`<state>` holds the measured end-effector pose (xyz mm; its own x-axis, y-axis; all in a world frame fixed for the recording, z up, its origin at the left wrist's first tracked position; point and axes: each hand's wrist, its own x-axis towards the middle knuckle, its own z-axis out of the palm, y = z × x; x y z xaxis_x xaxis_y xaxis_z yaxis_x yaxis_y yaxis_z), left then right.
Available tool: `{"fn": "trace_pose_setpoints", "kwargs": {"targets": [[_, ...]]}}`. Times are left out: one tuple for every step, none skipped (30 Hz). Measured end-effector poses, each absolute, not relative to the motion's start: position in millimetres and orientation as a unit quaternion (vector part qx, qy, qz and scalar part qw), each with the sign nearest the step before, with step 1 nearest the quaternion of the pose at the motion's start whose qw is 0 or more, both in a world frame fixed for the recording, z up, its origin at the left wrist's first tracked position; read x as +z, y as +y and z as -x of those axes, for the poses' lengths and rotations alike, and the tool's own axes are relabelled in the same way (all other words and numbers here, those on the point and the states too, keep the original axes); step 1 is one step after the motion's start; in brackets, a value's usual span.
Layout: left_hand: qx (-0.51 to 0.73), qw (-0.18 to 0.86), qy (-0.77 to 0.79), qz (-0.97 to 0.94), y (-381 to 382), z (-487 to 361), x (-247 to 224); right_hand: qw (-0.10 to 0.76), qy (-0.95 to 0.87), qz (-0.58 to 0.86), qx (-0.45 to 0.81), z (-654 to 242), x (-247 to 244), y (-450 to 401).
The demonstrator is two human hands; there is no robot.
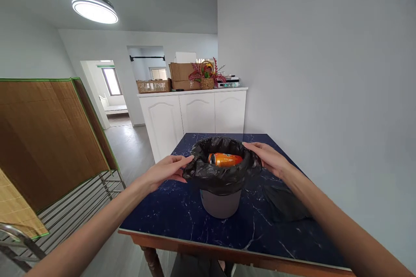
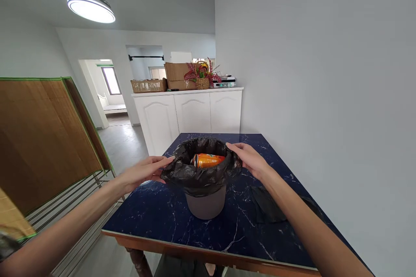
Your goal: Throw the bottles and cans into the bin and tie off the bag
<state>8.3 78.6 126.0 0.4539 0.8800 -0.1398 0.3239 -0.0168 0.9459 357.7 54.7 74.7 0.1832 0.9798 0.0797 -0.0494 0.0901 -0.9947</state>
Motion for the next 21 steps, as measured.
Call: {"fn": "trace_pose_setpoints", "kwargs": {"targets": [[0.271,0.536,0.454,-0.658,82.6,-7.8,129.3,0.583,-0.445,0.508,0.452,-360.7,80.2,56.8],[0.291,0.542,0.449,-0.648,86.8,-8.8,132.5,0.589,-0.432,0.506,0.459,-363.5,86.7,59.0],[0.316,0.552,0.439,-0.635,90.9,-11.1,135.6,0.598,-0.423,0.501,0.46,-366.0,93.7,61.0],[0.345,0.561,0.426,-0.62,94.5,-14.6,138.4,0.608,-0.418,0.495,0.459,-367.9,101.2,62.9],[0.378,0.567,0.41,-0.606,97.5,-19.0,141.2,0.617,-0.415,0.487,0.458,-369.2,108.9,64.6],[0.411,0.567,0.394,-0.595,99.7,-24.0,143.8,0.624,-0.414,0.48,0.456,-369.9,116.3,66.1],[0.439,0.564,0.379,-0.588,100.9,-29.3,146.3,0.631,-0.415,0.473,0.453,-370.1,123.3,67.4],[0.461,0.558,0.367,-0.584,101.1,-34.4,148.7,0.637,-0.416,0.468,0.45,-369.8,129.6,68.5],[0.476,0.549,0.359,-0.586,100.3,-39.0,151.0,0.643,-0.417,0.463,0.445,-369.3,135.1,69.3],[0.488,0.536,0.354,-0.591,98.7,-42.8,153.1,0.649,-0.419,0.459,0.44,-368.9,139.8,69.8],[0.496,0.518,0.352,-0.601,96.5,-45.6,154.9,0.654,-0.419,0.455,0.435,-368.6,143.6,69.9],[0.501,0.494,0.353,-0.617,94.2,-47.3,156.4,0.66,-0.419,0.452,0.429,-368.7,146.7,69.7],[0.502,0.469,0.357,-0.633,92.0,-47.8,157.4,0.665,-0.419,0.45,0.424,-369.4,149.2,69.1],[0.503,0.444,0.366,-0.645,90.3,-47.2,157.9,0.669,-0.42,0.448,0.419,-370.8,150.9,68.2],[0.503,0.424,0.381,-0.65,89.5,-45.5,157.8,0.672,-0.421,0.447,0.415,-372.7,152.1,66.8],[0.503,0.41,0.4,-0.647,89.8,-43.0,157.0,0.672,-0.423,0.447,0.411,-375.2,152.7,65.1],[0.502,0.405,0.425,-0.635,91.3,-39.7,155.6,0.669,-0.426,0.451,0.409,-378.0,152.8,63.0],[0.499,0.406,0.451,-0.619,94.0,-36.0,153.6,0.664,-0.429,0.458,0.408,-381.0,152.4,60.4],[0.491,0.408,0.475,-0.606,97.9,-32.0,151.0,0.656,-0.431,0.467,0.408,-384.1,151.5,57.5],[0.478,0.406,0.492,-0.604,102.6,-28.0,148.2,0.647,-0.431,0.477,0.41,-387.1,150.4,54.3],[0.47,0.389,0.493,-0.621,107.8,-24.4,145.4,0.634,-0.431,0.492,0.412,-390.1,149.0,50.8]]}}
